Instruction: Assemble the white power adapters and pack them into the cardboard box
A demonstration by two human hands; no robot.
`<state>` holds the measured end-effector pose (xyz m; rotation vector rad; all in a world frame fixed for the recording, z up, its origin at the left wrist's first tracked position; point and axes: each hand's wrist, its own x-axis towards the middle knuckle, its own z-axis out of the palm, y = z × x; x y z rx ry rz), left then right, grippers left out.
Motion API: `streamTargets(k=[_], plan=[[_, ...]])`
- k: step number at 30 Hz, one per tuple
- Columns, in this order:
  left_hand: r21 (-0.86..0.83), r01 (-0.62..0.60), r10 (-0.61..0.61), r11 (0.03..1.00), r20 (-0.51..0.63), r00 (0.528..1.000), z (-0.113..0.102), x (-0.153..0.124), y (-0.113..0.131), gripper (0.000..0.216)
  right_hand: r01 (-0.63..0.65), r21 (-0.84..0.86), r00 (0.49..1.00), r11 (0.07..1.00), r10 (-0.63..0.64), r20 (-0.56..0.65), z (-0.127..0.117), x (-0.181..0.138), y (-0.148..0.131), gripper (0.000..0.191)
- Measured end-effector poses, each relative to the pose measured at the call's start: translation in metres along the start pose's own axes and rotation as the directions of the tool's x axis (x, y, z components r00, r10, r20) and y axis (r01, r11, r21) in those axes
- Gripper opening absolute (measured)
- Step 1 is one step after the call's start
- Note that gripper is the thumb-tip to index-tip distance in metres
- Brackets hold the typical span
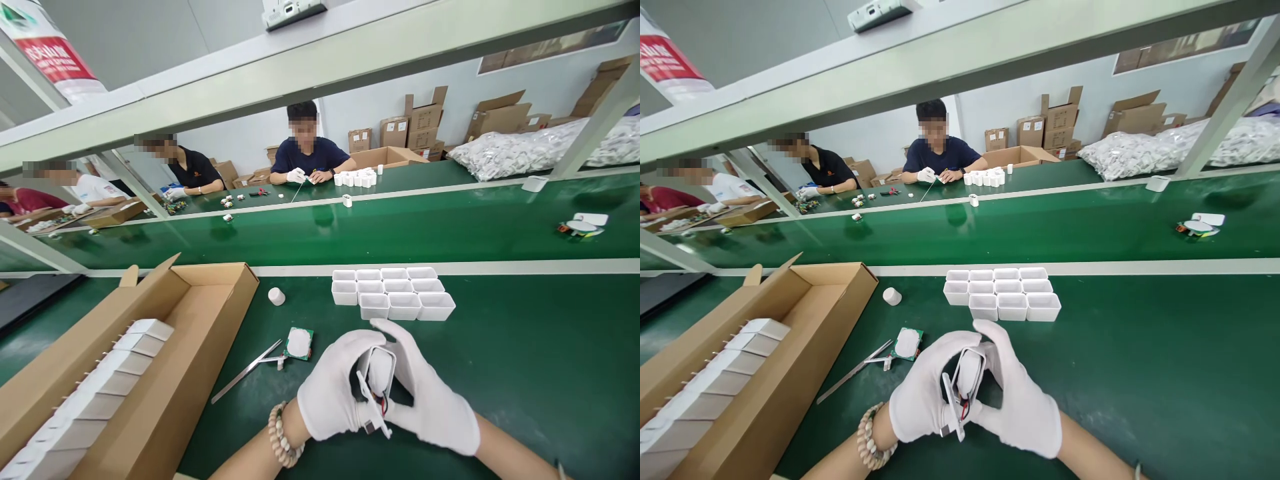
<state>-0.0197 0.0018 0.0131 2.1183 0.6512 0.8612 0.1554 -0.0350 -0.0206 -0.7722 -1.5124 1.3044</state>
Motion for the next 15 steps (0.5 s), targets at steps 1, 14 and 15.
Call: streamTargets(k=[1, 14, 15], plan=[[0.018, -0.021, 0.021, 1.0, 0.007, 1.0, -0.002, 0.0, 0.001, 0.074, -0.06, 0.134, 0.995, 0.989, 0.048, 0.09, -0.004, 0.002, -0.005, 0.09], [0.066, -0.098, 0.088, 0.993, 0.13, 0.988, -0.003, 0.004, 0.0, 0.067, -0.368, 0.301, 0.929, 0.88, 0.364, 0.069, -0.004, 0.006, -0.014, 0.076], [0.073, -0.1, 0.09, 0.992, 0.138, 0.986, -0.003, 0.004, 0.0, 0.066, -0.367, 0.302, 0.928, 0.88, 0.369, 0.055, -0.004, 0.006, -0.016, 0.076]])
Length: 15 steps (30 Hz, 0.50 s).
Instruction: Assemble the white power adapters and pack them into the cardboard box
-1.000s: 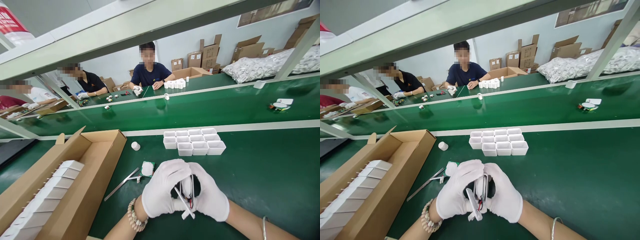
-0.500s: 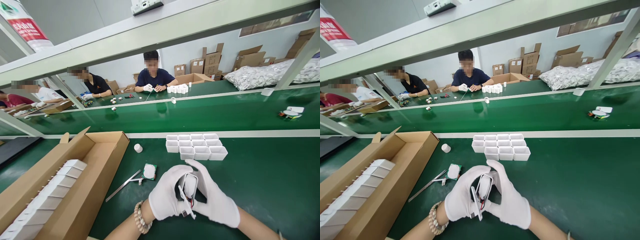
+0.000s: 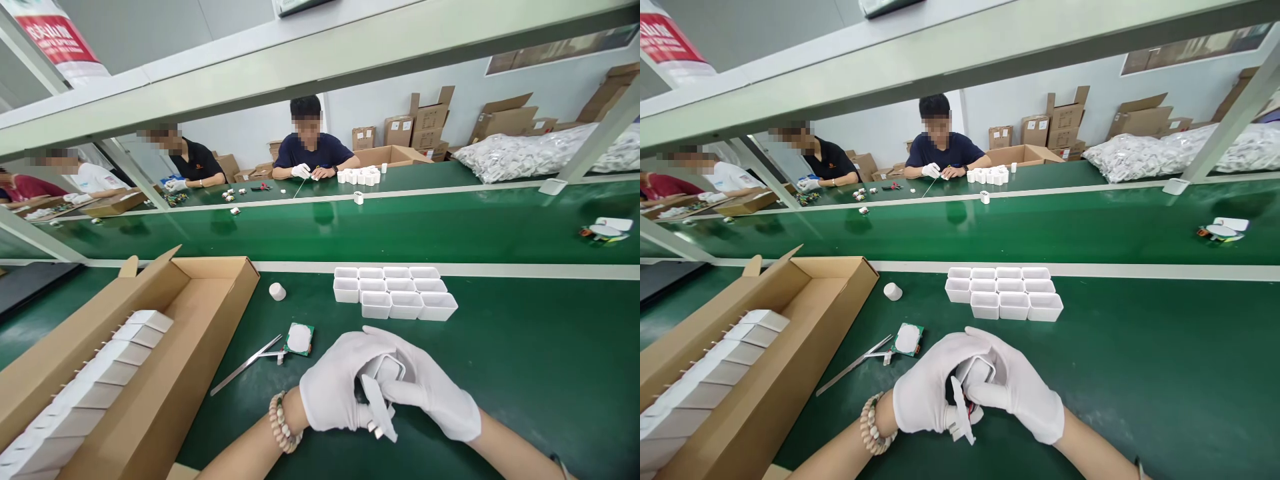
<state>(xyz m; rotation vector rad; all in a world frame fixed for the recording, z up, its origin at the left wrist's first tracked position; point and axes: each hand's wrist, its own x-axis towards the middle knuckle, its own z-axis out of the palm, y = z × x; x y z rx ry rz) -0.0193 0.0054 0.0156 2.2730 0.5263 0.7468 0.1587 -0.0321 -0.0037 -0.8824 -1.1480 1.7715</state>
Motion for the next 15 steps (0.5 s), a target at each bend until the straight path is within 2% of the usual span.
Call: streamTargets(k=[3, 6, 8, 12, 15], plan=[[0.025, -0.014, 0.015, 1.0, -0.023, 1.0, 0.008, -0.001, -0.006, 0.061, -0.027, 0.013, 0.997, 1.0, 0.028, -0.074, 0.005, -0.002, -0.003, 0.076], [0.005, -0.015, 0.015, 1.0, -0.049, 0.999, 0.019, -0.005, -0.019, 0.046, -0.056, 0.037, 0.992, 0.998, 0.06, -0.111, 0.007, -0.003, -0.002, 0.076], [-0.027, -0.009, 0.008, 1.0, -0.027, 1.0, 0.024, -0.008, -0.027, 0.043, -0.046, 0.024, 0.996, 0.999, 0.048, -0.077, 0.006, -0.001, 0.0, 0.076], [-0.063, 0.009, -0.013, 0.998, -0.071, 0.997, 0.022, -0.009, -0.025, 0.06, -0.001, -0.047, 0.999, 0.999, 0.003, 0.053, 0.0, 0.003, 0.001, 0.084], [-0.073, 0.007, -0.015, 0.997, -0.107, 0.994, 0.018, -0.005, -0.014, 0.043, 0.038, -0.1, 0.992, 0.994, -0.025, 0.122, -0.005, 0.002, -0.007, 0.07]])
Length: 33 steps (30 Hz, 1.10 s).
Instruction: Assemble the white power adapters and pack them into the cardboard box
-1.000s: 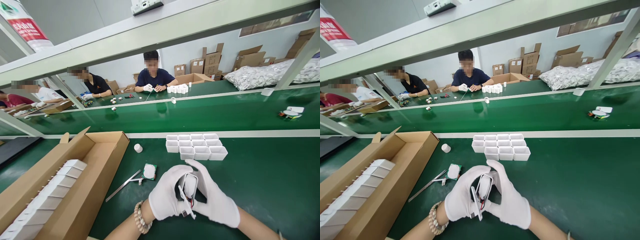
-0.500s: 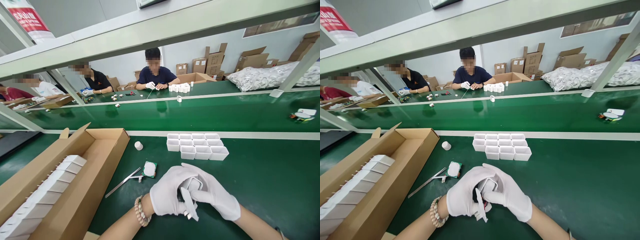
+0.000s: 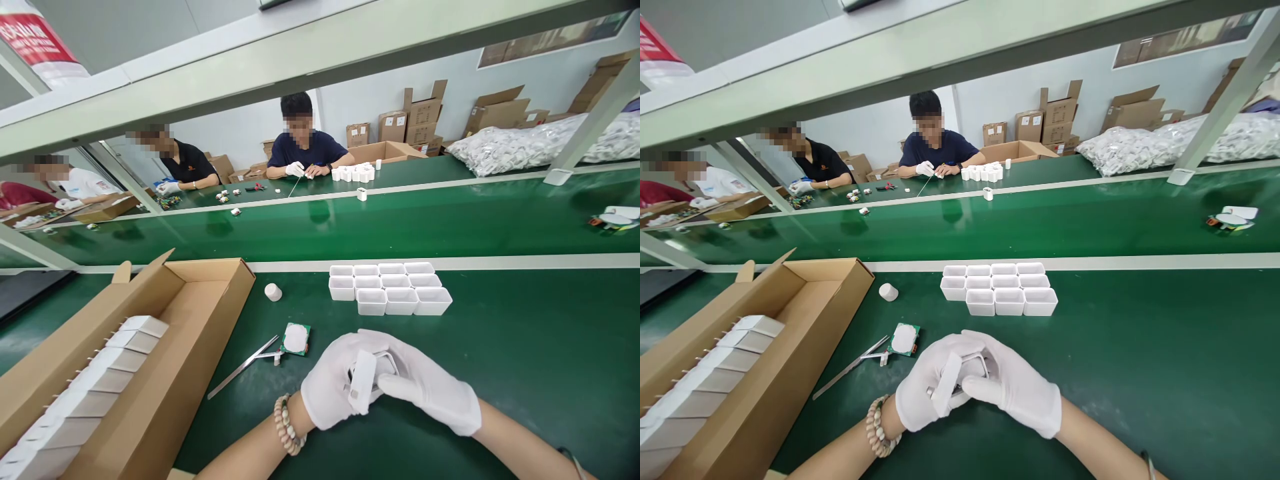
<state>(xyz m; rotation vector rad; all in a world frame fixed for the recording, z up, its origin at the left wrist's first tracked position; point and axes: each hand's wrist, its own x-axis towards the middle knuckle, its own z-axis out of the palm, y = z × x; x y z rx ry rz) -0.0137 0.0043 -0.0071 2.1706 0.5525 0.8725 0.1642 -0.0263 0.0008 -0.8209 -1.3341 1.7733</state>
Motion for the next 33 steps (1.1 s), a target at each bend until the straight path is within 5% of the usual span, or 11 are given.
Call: streamTargets(k=[2, 5, 8, 16, 25, 30, 33], plan=[[0.046, -0.014, 0.016, 0.999, -0.047, 0.999, 0.0, 0.001, 0.003, 0.035, -0.005, -0.107, 1.0, 0.994, 0.002, -0.024, -0.006, -0.002, -0.009, 0.057], [0.176, -0.004, 0.034, 0.984, -0.167, 0.985, 0.0, -0.001, 0.002, 0.044, -0.036, -0.241, 0.977, 0.97, -0.017, -0.213, -0.016, -0.008, -0.02, 0.04], [0.349, 0.02, 0.039, 0.937, -0.162, 0.986, -0.002, -0.003, 0.002, 0.045, -0.025, -0.289, 0.941, 0.957, -0.075, -0.331, -0.019, -0.012, -0.024, 0.028], [0.573, 0.041, -0.002, 0.818, -0.069, 0.998, -0.001, 0.001, 0.009, 0.033, -0.012, -0.456, 0.951, 0.89, -0.131, -0.281, -0.01, -0.011, -0.011, 0.009], [0.297, -0.078, 0.108, 0.952, -0.086, 0.99, -0.004, -0.004, -0.005, 0.044, 0.002, -0.319, 0.985, 0.948, -0.057, -0.163, -0.015, -0.009, -0.018, 0.015], [0.046, -0.087, 0.089, 0.995, -0.043, 0.995, -0.005, 0.003, 0.003, 0.036, -0.098, -0.202, 0.986, 0.974, 0.067, -0.152, -0.011, -0.009, -0.008, 0.061], [-0.05, -0.139, 0.135, 0.989, -0.084, 0.987, -0.003, 0.008, 0.01, 0.042, -0.139, -0.074, 0.986, 0.988, 0.131, -0.106, -0.006, -0.01, 0.0, 0.073]])
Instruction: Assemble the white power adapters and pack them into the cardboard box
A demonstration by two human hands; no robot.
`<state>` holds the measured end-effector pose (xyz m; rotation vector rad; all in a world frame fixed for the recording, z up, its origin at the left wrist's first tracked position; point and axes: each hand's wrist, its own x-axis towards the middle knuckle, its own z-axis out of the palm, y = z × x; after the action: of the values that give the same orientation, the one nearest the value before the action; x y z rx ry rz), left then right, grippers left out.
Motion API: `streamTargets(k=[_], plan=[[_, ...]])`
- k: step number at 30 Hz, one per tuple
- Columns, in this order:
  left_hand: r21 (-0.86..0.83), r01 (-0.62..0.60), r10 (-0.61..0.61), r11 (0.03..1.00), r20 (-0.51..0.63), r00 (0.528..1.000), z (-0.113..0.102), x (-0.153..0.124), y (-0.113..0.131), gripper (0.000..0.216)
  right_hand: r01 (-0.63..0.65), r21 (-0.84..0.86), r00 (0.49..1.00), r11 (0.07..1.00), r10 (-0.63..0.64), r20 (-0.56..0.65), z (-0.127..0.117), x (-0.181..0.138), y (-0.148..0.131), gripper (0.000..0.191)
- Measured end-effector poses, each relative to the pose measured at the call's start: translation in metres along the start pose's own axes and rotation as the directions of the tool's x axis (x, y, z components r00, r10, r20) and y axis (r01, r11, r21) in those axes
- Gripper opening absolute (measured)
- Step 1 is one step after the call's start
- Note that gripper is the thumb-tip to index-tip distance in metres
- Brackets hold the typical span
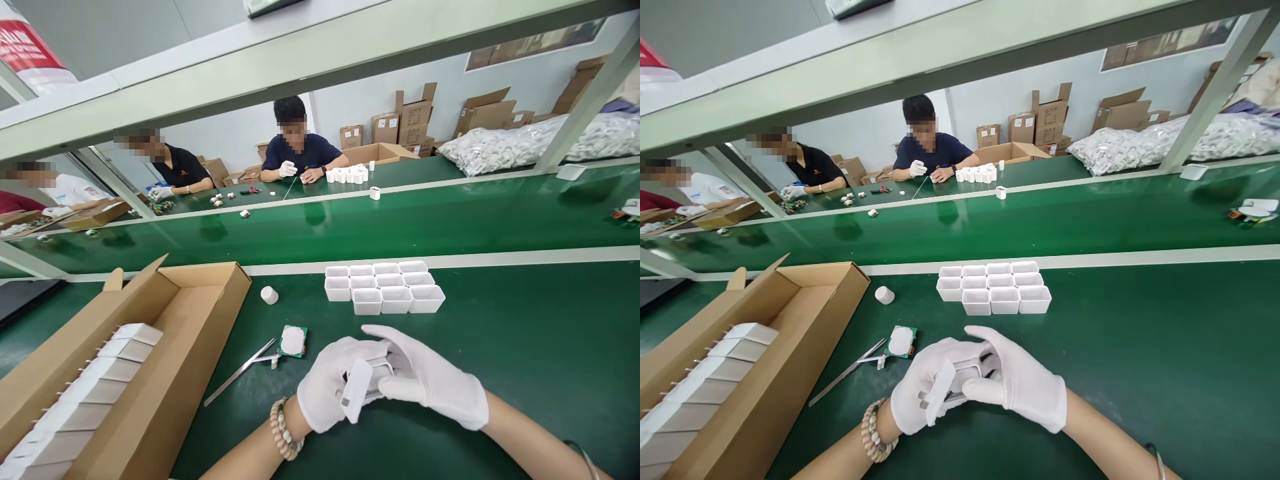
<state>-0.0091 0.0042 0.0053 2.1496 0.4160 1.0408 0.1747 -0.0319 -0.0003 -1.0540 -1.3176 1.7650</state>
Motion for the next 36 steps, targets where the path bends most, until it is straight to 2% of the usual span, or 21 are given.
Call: streamTargets(k=[2, 3, 5, 7, 9, 10, 12, 14, 17, 19, 22, 24, 25, 30, 34, 36], plan=[[-0.085, 0.041, -0.038, 0.996, 0.035, 0.999, 0.003, 0.002, 0.001, 0.038, 0.001, 0.019, 1.0, 1.0, -0.001, -0.01, 0.003, 0.0, 0.003, 0.069], [-0.145, 0.096, -0.084, 0.985, 0.089, 0.993, 0.005, 0.002, 0.001, 0.033, -0.002, 0.028, 1.0, 1.0, 0.003, -0.017, 0.004, 0.0, 0.003, 0.065], [-0.248, 0.234, -0.186, 0.94, 0.202, 0.962, 0.007, 0.002, 0.0, 0.026, -0.023, 0.059, 1.0, 0.998, 0.024, -0.005, 0.006, 0.001, 0.0, 0.054], [-0.282, 0.327, -0.254, 0.902, 0.265, 0.93, 0.008, 0.0, -0.002, 0.026, -0.036, 0.079, 0.999, 0.996, 0.036, 0.01, 0.006, 0.001, -0.006, 0.043], [-0.256, 0.326, -0.262, 0.91, 0.252, 0.931, 0.006, -0.001, -0.002, 0.028, -0.029, 0.072, 1.0, 0.997, 0.028, 0.011, 0.004, 0.001, -0.011, 0.037], [-0.211, 0.311, -0.268, 0.927, 0.209, 0.941, 0.005, -0.001, -0.001, 0.03, -0.017, 0.068, 1.0, 0.998, 0.016, 0.016, 0.003, 0.001, -0.013, 0.037], [-0.116, 0.297, -0.285, 0.948, 0.111, 0.952, 0.003, -0.002, 0.0, 0.037, 0.015, 0.089, 0.996, 0.996, -0.023, 0.085, 0.001, 0.001, -0.013, 0.043], [-0.089, 0.28, -0.275, 0.956, 0.064, 0.959, 0.001, -0.002, 0.001, 0.042, 0.032, 0.153, 0.984, 0.988, -0.058, 0.168, 0.001, 0.001, -0.009, 0.054], [-0.17, 0.231, -0.215, 0.958, 0.107, 0.971, 0.002, -0.007, -0.002, 0.045, -0.009, 0.166, 0.987, 0.986, -0.017, 0.157, 0.003, 0.002, 0.0, 0.068], [-0.203, 0.261, -0.238, 0.944, 0.13, 0.962, 0.006, -0.011, -0.007, 0.043, -0.041, 0.098, 0.994, 0.994, 0.031, 0.106, 0.006, 0.003, 0.003, 0.067], [-0.251, 0.382, -0.314, 0.889, 0.271, 0.91, 0.01, -0.017, -0.012, 0.029, -0.087, 0.033, 0.99, 0.996, 0.083, 0.113, 0.008, 0.002, -0.003, 0.064], [-0.262, 0.429, -0.319, 0.864, 0.374, 0.871, 0.011, -0.019, -0.012, 0.03, -0.119, 0.051, 0.985, 0.992, 0.112, 0.132, 0.009, 0.001, -0.009, 0.064], [-0.271, 0.437, -0.317, 0.858, 0.39, 0.864, 0.011, -0.019, -0.012, 0.032, -0.125, 0.065, 0.984, 0.99, 0.115, 0.139, 0.01, 0.0, -0.012, 0.063], [-0.352, 0.449, -0.338, 0.821, 0.334, 0.88, 0.011, -0.017, -0.011, 0.05, -0.088, 0.11, 0.99, 0.99, 0.075, 0.115, 0.012, -0.001, -0.011, 0.055], [-0.361, 0.492, -0.347, 0.793, 0.396, 0.85, 0.014, -0.014, -0.015, 0.045, -0.049, 0.128, 0.995, 0.991, 0.037, 0.094, 0.011, 0.001, -0.005, 0.057], [-0.356, 0.519, -0.374, 0.777, 0.403, 0.836, 0.014, -0.012, -0.015, 0.043, -0.014, 0.149, 0.992, 0.989, -0.005, 0.127, 0.008, 0.001, -0.004, 0.061]])
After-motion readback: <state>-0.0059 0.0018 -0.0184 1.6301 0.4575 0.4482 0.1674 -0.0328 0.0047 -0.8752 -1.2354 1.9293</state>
